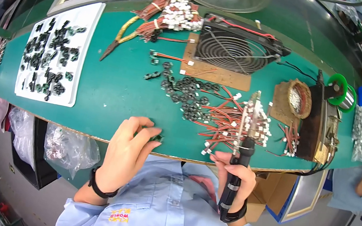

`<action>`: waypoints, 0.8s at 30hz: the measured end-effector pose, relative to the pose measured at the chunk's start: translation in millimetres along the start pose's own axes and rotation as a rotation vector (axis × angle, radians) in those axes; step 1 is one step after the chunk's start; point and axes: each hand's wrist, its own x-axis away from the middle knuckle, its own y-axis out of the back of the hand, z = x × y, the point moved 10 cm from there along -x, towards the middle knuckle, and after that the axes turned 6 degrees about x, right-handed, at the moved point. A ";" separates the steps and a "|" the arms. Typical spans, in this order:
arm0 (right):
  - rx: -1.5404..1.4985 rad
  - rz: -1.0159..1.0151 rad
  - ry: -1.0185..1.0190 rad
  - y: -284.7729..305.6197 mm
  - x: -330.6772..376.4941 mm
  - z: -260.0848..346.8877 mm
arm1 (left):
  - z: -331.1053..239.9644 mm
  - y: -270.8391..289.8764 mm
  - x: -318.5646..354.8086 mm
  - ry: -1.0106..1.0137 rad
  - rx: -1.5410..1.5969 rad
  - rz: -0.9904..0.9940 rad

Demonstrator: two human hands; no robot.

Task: Solder wires onto electronic components at a workbench.

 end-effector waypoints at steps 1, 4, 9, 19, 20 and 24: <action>0.026 -0.001 0.012 -0.2 -1.0 0.3 | -1.6 -6.1 1.1 -0.034 -0.012 0.073; 0.083 -0.019 0.036 -0.2 -3.7 2.6 | -8.5 -22.3 8.3 -0.122 -0.038 0.226; -0.152 -0.022 -0.125 -0.1 -10.7 -1.8 | -10.9 -11.7 11.9 -0.002 0.084 0.152; -0.263 0.145 -0.164 -12.5 -27.8 22.5 | -38.1 -27.5 -9.7 0.175 1.088 0.273; -0.269 0.136 -0.163 -12.4 -28.6 24.2 | -40.5 -30.3 -9.8 0.174 1.079 0.282; -0.260 0.170 -0.090 -16.9 -34.9 35.1 | -31.1 -41.5 -6.9 0.293 1.240 0.266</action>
